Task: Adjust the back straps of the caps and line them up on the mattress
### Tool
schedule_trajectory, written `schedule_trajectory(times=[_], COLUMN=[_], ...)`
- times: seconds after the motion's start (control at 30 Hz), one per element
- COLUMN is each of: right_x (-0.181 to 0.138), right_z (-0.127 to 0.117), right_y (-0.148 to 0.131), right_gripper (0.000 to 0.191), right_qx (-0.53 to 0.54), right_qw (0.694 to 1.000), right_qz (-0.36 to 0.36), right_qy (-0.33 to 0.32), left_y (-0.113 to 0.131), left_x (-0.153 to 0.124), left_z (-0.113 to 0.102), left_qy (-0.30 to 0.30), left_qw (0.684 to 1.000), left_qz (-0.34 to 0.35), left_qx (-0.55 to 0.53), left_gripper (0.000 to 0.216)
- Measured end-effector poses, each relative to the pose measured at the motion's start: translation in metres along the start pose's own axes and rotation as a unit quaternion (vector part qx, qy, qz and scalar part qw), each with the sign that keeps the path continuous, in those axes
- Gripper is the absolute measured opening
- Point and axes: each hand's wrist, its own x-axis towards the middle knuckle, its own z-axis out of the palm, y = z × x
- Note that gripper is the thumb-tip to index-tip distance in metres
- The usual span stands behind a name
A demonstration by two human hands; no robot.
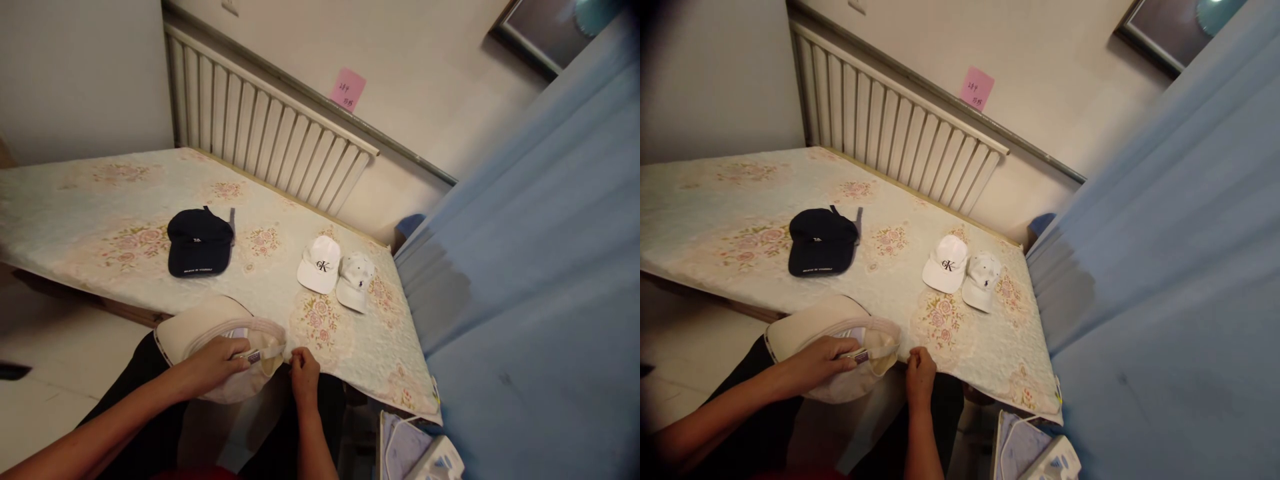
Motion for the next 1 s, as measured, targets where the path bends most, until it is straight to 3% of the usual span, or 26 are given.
schedule_trajectory(times=[1.0], right_x=[0.0005], right_z=[0.0001], right_y=[-0.0026], right_gripper=[0.022], right_qx=[-0.001], right_qw=[1.0], right_qz=[0.0], right_qy=[-0.002], left_y=[-0.0047], left_x=[-0.0015], left_z=[0.0031], left_qy=[-0.002], left_qw=[1.0], left_qz=[-0.009], left_qx=[-0.01], left_gripper=[0.019])
